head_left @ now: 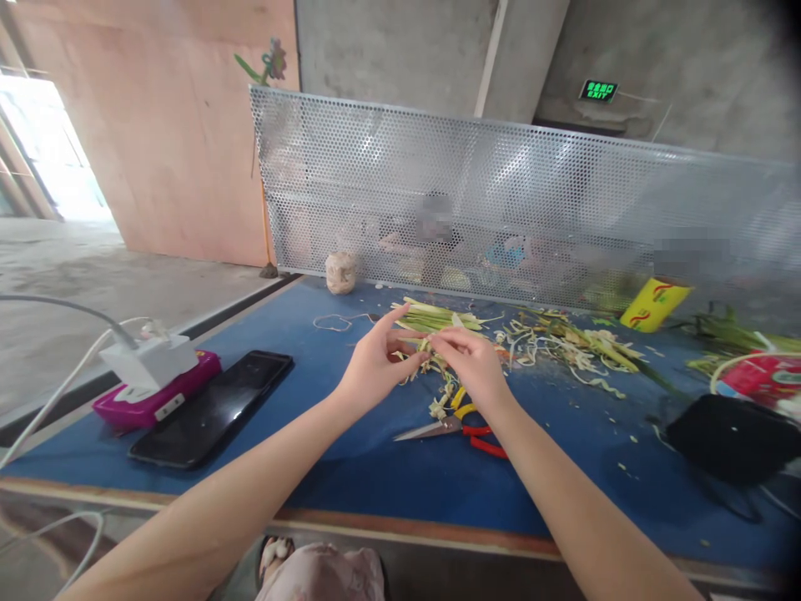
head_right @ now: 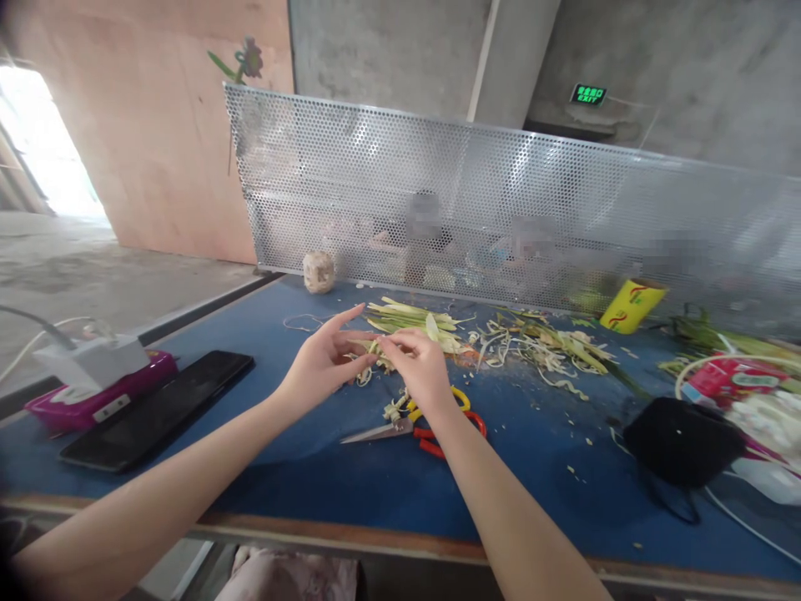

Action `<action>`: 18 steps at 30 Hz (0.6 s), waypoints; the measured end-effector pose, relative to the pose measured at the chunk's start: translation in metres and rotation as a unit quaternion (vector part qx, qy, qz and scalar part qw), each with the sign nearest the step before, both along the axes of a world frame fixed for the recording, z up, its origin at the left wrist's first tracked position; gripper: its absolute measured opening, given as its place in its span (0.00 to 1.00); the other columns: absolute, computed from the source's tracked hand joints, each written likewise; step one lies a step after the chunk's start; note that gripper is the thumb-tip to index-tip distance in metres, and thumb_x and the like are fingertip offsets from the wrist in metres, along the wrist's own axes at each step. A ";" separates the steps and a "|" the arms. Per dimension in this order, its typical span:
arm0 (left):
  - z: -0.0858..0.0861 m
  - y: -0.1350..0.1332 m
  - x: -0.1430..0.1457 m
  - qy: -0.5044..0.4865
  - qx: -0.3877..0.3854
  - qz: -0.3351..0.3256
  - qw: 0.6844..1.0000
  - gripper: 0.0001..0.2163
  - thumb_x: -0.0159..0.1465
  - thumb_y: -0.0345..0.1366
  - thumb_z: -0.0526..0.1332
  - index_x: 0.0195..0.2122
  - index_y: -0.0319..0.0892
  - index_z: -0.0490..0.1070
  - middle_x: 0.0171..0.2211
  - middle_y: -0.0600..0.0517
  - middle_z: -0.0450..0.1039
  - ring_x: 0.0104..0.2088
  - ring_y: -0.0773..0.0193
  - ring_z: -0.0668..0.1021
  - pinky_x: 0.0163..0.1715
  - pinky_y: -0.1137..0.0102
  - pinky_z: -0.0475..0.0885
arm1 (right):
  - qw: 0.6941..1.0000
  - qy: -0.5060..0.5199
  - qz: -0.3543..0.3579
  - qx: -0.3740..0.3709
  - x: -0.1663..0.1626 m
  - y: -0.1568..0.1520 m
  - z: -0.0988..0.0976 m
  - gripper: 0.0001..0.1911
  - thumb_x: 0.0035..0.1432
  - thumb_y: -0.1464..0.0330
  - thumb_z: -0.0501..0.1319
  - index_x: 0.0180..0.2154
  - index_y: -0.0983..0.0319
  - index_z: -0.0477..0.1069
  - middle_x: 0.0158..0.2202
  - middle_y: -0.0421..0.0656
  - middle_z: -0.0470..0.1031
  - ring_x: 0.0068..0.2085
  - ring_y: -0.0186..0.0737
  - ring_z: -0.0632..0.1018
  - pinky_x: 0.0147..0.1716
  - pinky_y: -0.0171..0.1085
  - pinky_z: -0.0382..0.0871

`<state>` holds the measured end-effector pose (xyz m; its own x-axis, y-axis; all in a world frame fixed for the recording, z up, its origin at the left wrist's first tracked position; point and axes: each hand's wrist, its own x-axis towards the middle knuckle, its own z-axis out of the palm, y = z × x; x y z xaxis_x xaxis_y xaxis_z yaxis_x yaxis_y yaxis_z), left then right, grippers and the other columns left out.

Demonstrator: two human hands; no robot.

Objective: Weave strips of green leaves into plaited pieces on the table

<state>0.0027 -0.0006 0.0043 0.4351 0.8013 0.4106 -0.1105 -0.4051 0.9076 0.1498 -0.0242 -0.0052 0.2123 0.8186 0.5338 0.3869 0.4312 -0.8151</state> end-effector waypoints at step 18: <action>0.005 -0.002 0.001 -0.053 -0.067 0.008 0.996 0.31 0.54 0.30 0.60 0.58 0.39 0.49 0.30 0.48 0.75 0.32 0.61 0.77 0.21 0.73 0.74 | 0.981 0.189 0.008 -0.033 0.006 0.004 0.001 0.10 0.43 0.62 0.63 0.27 0.62 0.69 0.25 0.41 0.73 0.22 0.36 0.74 0.20 0.37 0.70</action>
